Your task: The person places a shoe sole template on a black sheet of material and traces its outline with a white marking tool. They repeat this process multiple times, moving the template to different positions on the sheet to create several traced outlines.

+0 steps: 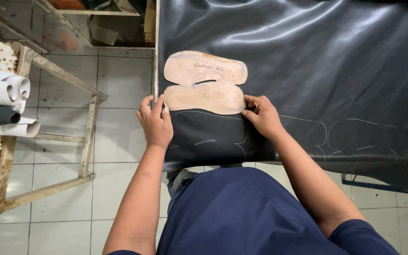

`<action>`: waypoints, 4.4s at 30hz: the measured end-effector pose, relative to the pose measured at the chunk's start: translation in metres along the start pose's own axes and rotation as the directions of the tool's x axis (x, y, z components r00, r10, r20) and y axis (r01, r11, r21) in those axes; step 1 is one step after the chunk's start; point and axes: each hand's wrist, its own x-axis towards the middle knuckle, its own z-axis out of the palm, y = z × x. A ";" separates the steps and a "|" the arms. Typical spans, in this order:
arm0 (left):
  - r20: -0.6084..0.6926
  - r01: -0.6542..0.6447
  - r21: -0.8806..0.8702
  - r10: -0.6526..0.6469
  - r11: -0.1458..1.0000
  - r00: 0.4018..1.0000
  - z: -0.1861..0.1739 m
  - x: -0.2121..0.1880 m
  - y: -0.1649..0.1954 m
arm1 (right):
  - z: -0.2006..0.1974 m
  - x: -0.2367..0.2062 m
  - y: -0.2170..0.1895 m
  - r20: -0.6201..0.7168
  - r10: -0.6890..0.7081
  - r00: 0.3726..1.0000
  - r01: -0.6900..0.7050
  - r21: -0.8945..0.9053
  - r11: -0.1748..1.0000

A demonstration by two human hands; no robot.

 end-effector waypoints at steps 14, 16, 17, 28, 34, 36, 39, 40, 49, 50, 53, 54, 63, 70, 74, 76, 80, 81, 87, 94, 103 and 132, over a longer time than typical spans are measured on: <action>-0.006 -0.012 -0.019 0.012 1.000 1.000 0.003 0.001 -0.003 | 0.003 -0.001 0.002 -0.034 0.006 0.999 -0.006 -0.005 1.000; -0.006 -0.005 -0.032 0.005 0.999 1.000 0.002 0.001 -0.003 | 0.004 -0.001 0.002 -0.038 0.009 0.999 -0.009 0.001 1.000; -0.006 -0.002 -0.038 0.002 0.999 1.000 0.002 0.001 -0.003 | 0.004 -0.001 0.002 -0.037 0.006 0.999 -0.006 0.003 1.000; 0.003 0.026 -0.065 -0.025 0.998 1.000 0.003 0.000 -0.003 | 0.003 -0.001 0.003 -0.029 -0.012 1.000 0.011 -0.025 1.000; -0.003 0.009 -0.054 -0.009 0.998 1.000 0.004 0.001 -0.004 | 0.003 -0.001 0.003 -0.041 -0.010 0.999 0.009 -0.011 1.000; -0.007 0.003 -0.059 -0.004 0.998 1.000 0.005 0.001 -0.004 | 0.003 -0.001 0.002 -0.038 -0.003 0.999 0.002 -0.017 1.000; -0.006 0.002 -0.066 -0.002 0.998 1.000 0.006 0.000 -0.006 | 0.003 -0.001 0.001 -0.036 0.003 0.999 -0.004 -0.032 0.999; -0.008 0.002 -0.066 -0.003 0.998 1.000 0.006 0.000 -0.006 | 0.003 -0.001 0.001 -0.039 -0.002 0.999 0.001 -0.025 1.000; 0.007 0.022 -0.087 -0.022 0.996 1.000 -0.003 0.004 0.009 | 0.000 -0.002 -0.005 -0.039 0.001 0.999 -0.001 -0.014 1.000; 0.013 0.028 -0.096 -0.027 0.995 1.000 -0.005 0.004 0.011 | 0.000 -0.002 -0.006 -0.037 0.001 0.999 -0.002 -0.022 1.000; -0.042 0.046 0.225 -0.037 0.973 0.998 -0.002 0.005 0.019 | 0.000 -0.002 -0.007 -0.039 -0.037 0.999 0.035 -0.061 0.998; 0.023 -0.073 0.216 0.070 0.974 0.997 0.000 0.007 0.020 | 0.001 -0.001 -0.008 -0.041 -0.056 0.998 0.053 -0.077 0.996; 0.573 -0.463 0.120 0.319 0.878 0.755 0.048 -0.002 0.101 | -0.008 0.020 -0.025 0.036 -0.028 0.999 0.038 -0.302 0.953; 0.688 -0.494 0.256 0.202 0.831 0.697 0.076 -0.013 0.127 | 0.008 0.047 -0.099 0.035 -0.294 0.955 0.295 -0.193 0.936; 0.634 -0.309 0.067 0.198 0.949 0.747 0.096 -0.024 0.117 | 0.025 0.057 -0.128 0.327 -0.309 0.893 0.380 -0.180 0.907; 0.669 -0.278 0.054 0.172 0.959 0.723 0.102 -0.027 0.114 | 0.033 0.059 -0.131 0.437 -0.316 0.842 0.432 -0.198 0.880; 0.720 -0.356 0.118 0.166 0.927 0.673 0.098 -0.024 0.116 | 0.042 0.063 -0.127 0.522 -0.236 0.819 0.409 -0.244 0.879; 0.756 -0.409 0.149 0.162 0.900 0.634 0.095 -0.023 0.117 | 0.043 0.063 -0.126 0.525 -0.228 0.820 0.405 -0.252 0.879; 0.774 -0.399 0.152 0.143 0.904 0.617 0.077 -0.014 0.123 | 0.051 0.068 -0.127 0.551 -0.526 0.647 0.729 -0.247 0.638; 0.650 -0.499 0.067 0.341 0.864 0.679 0.080 -0.020 0.112 | 0.092 0.075 -0.172 0.512 -0.553 0.657 0.698 -0.135 0.704; 0.650 -0.544 0.178 0.316 0.820 0.691 0.051 -0.003 0.120 | 0.113 0.099 -0.210 0.427 -0.522 0.738 0.601 -0.066 0.796; 0.708 -0.472 0.205 0.203 0.858 0.676 0.029 0.012 0.128 | 0.059 0.177 -0.191 0.195 -0.455 0.869 0.492 -0.229 0.840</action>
